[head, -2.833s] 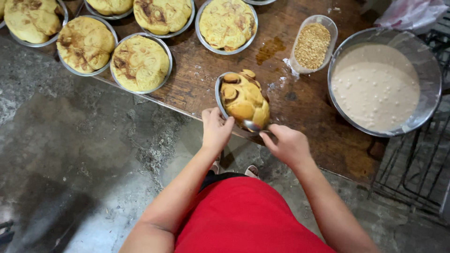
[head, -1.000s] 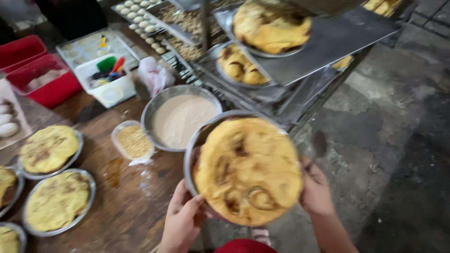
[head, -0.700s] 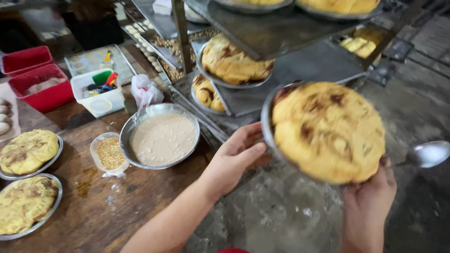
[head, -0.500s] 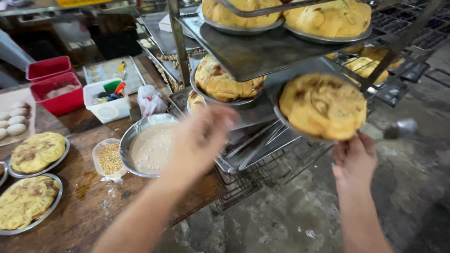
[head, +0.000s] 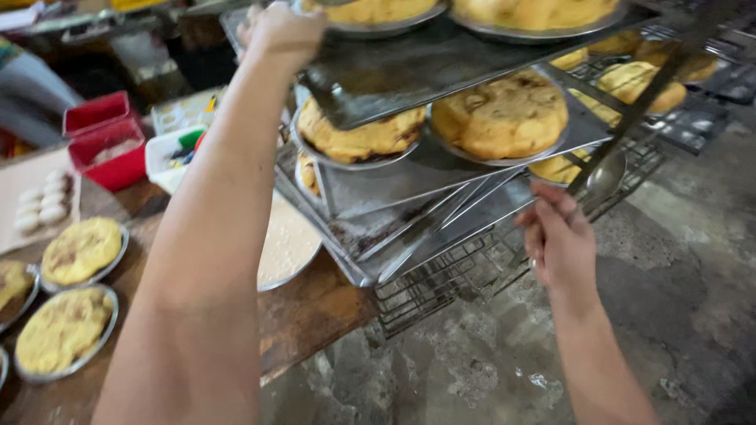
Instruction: The person prepares round flatbreads by prying them from small metal plates using a spoon, flipping them, and then stacking the plates onto a metal rack.
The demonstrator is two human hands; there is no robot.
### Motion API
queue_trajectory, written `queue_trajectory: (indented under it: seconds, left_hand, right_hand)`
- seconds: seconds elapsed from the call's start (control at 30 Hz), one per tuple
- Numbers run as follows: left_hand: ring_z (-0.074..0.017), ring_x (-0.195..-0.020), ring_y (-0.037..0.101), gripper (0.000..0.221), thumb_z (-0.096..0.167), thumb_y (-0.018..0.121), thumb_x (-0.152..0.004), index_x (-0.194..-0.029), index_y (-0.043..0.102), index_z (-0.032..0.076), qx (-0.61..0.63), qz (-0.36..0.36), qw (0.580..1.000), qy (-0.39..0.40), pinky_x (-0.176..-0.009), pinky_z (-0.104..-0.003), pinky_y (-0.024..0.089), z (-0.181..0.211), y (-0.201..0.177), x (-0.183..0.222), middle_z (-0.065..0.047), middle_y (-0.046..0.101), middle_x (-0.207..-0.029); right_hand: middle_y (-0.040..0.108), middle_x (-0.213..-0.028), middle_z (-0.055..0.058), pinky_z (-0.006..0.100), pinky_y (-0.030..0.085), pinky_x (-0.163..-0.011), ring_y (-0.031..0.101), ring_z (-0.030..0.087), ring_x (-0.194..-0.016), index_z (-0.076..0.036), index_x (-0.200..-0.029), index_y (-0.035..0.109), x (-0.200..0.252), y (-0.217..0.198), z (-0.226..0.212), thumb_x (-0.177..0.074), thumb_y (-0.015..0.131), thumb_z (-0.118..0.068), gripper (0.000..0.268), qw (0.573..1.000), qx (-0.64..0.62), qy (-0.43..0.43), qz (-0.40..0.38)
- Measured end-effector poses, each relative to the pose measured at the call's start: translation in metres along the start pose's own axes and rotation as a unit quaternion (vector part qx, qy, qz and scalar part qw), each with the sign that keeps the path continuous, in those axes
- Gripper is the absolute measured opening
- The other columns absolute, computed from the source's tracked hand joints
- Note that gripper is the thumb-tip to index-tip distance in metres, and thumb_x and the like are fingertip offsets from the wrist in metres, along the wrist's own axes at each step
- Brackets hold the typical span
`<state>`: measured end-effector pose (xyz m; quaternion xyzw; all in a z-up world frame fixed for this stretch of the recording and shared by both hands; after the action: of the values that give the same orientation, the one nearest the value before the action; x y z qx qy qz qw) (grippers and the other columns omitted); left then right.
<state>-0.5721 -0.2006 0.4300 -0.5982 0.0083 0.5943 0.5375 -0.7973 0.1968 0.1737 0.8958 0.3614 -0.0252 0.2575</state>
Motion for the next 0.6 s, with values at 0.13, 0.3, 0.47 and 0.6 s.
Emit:
queue_trajectory:
  seconds: [0.13,0.3,0.47,0.6]
  left_hand:
    - [-0.0421,-0.106,0.042,0.037,0.038,0.071,-0.087,-0.108,0.068,0.007,0.151,-0.022,0.986,-0.066,-0.085,-0.053,0.035,-0.035,0.039,-0.027,-0.02,0.053,-0.116]
    - [-0.028,-0.086,0.04,0.02,0.026,0.07,-0.092,-0.097,0.068,0.008,0.469,0.023,0.873,-0.136,-0.072,-0.044,0.031,-0.057,0.051,-0.018,-0.01,0.052,-0.096]
    - [-0.0178,-0.071,0.05,0.009,0.016,0.067,-0.092,-0.089,0.069,0.008,0.719,0.039,0.666,-0.194,-0.066,-0.038,0.042,-0.053,-0.019,0.06,-0.003,0.058,-0.081]
    - [-0.0273,-0.08,0.069,0.013,0.012,0.054,-0.088,-0.083,0.06,0.002,0.794,0.036,0.553,-0.251,-0.071,-0.044,0.057,-0.068,-0.095,0.119,-0.013,0.067,-0.089]
  right_hand:
    - [0.065,-0.082,0.01,0.022,0.028,-0.038,0.04,0.005,-0.044,-0.001,-0.124,0.065,0.048,-0.038,0.008,-0.105,0.053,-0.011,0.025,0.997,0.053,0.043,0.042]
    - [0.064,-0.075,0.01,0.024,0.027,-0.036,0.039,0.007,-0.04,0.002,-0.118,0.064,0.088,-0.079,0.021,-0.101,0.055,-0.01,0.023,0.998,0.023,0.031,0.056]
    - [0.063,-0.075,0.011,0.023,0.026,-0.037,0.038,0.007,-0.041,0.002,-0.117,0.065,0.119,-0.087,0.021,-0.101,0.055,-0.01,0.023,0.996,0.007,0.046,0.078]
    - [0.063,-0.075,0.011,0.023,0.024,-0.036,0.035,0.006,-0.04,0.002,-0.117,0.065,0.132,-0.069,0.015,-0.101,0.052,-0.01,0.023,0.996,0.007,0.067,0.054]
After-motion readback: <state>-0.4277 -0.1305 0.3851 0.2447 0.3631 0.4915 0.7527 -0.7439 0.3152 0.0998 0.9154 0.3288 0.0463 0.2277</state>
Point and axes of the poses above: each hand's wrist, its own x-axis away from the middle knuckle, its own y-axis out of the palm, z = x × y, the point moved 6 cm from there along -x, towards the middle knuckle
